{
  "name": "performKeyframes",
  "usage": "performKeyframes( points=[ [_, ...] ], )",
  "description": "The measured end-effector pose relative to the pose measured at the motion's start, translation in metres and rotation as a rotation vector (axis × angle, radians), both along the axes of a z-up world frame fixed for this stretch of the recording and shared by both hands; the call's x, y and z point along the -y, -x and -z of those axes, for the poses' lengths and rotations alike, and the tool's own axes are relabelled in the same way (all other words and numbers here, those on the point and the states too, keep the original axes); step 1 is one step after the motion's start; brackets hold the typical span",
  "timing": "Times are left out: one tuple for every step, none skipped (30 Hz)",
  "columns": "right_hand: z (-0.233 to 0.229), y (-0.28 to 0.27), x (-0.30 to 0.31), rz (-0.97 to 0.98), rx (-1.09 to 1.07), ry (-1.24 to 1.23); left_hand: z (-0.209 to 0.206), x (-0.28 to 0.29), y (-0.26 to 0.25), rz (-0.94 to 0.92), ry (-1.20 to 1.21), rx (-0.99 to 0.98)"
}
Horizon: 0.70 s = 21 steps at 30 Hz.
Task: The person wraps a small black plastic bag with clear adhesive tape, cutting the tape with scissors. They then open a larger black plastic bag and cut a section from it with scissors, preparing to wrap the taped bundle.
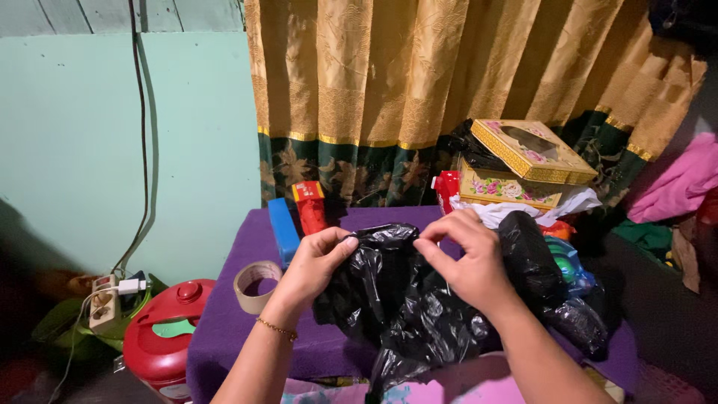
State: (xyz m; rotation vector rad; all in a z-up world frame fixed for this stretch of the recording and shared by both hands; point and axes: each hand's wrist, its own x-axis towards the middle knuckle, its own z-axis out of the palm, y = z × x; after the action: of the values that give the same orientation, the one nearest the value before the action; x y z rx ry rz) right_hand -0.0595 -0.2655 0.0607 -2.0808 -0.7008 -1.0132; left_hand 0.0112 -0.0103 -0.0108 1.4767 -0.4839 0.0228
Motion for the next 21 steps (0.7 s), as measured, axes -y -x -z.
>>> performKeyframes(
  points=[
    [0.000,0.000,-0.003,0.004,0.033,0.043,0.000,0.001,0.001,0.016,-0.014,0.006],
    [0.001,0.000,-0.006,0.010,0.069,0.086,0.000,0.003,0.001,0.033,-0.028,0.015],
    [0.002,0.000,-0.009,0.019,0.058,0.094,0.000,0.006,0.002,0.046,-0.033,0.025],
    [0.003,-0.001,-0.013,0.025,0.047,0.101,-0.002,0.008,0.004,0.057,-0.037,0.036],
    [0.003,-0.002,-0.016,0.032,0.036,0.109,-0.004,0.010,0.006,0.068,-0.041,0.047],
    [0.003,-0.003,-0.016,0.024,0.008,0.093,-0.006,0.012,0.009,0.074,-0.057,0.051],
    [0.003,-0.005,-0.017,0.015,-0.021,0.078,-0.008,0.013,0.011,0.080,-0.072,0.055],
    [0.003,-0.006,-0.018,0.008,-0.049,0.062,-0.010,0.013,0.013,0.088,-0.087,0.059],
    [0.004,-0.008,-0.018,0.002,-0.061,0.032,-0.012,0.013,0.015,0.053,-0.112,0.094],
    [0.005,-0.009,-0.018,-0.001,-0.074,0.001,-0.014,0.013,0.017,0.022,-0.137,0.128],
    [0.006,-0.011,-0.018,-0.005,-0.087,-0.030,-0.017,0.013,0.018,-0.010,-0.162,0.162],
    [0.007,-0.013,-0.018,0.005,-0.181,-0.061,-0.019,0.013,0.020,0.020,-0.138,0.164],
    [0.010,-0.015,-0.019,0.015,-0.275,-0.092,-0.021,0.012,0.021,0.049,-0.114,0.166],
    [0.013,-0.017,-0.019,0.025,-0.370,-0.123,-0.021,0.012,0.023,0.079,-0.090,0.166],
    [0.016,-0.019,-0.018,0.004,-0.381,-0.115,-0.022,0.014,0.024,0.120,-0.061,0.142],
    [0.018,-0.022,-0.018,-0.018,-0.391,-0.106,-0.021,0.015,0.025,0.161,-0.032,0.117],
    [0.021,-0.025,-0.017,-0.041,-0.402,-0.097,-0.021,0.016,0.026,0.201,-0.003,0.092],
    [0.024,-0.028,-0.016,-0.066,-0.372,-0.099,-0.021,0.016,0.027,0.173,-0.018,0.100],
    [0.027,-0.031,-0.014,-0.092,-0.343,-0.100,-0.021,0.016,0.027,0.145,-0.033,0.108],
    [0.029,-0.034,-0.011,-0.117,-0.313,-0.100,-0.022,0.015,0.027,0.117,-0.048,0.115],
    [0.029,-0.037,-0.007,-0.146,-0.294,-0.116,-0.023,0.012,0.027,0.119,-0.093,0.102]
  ],
)
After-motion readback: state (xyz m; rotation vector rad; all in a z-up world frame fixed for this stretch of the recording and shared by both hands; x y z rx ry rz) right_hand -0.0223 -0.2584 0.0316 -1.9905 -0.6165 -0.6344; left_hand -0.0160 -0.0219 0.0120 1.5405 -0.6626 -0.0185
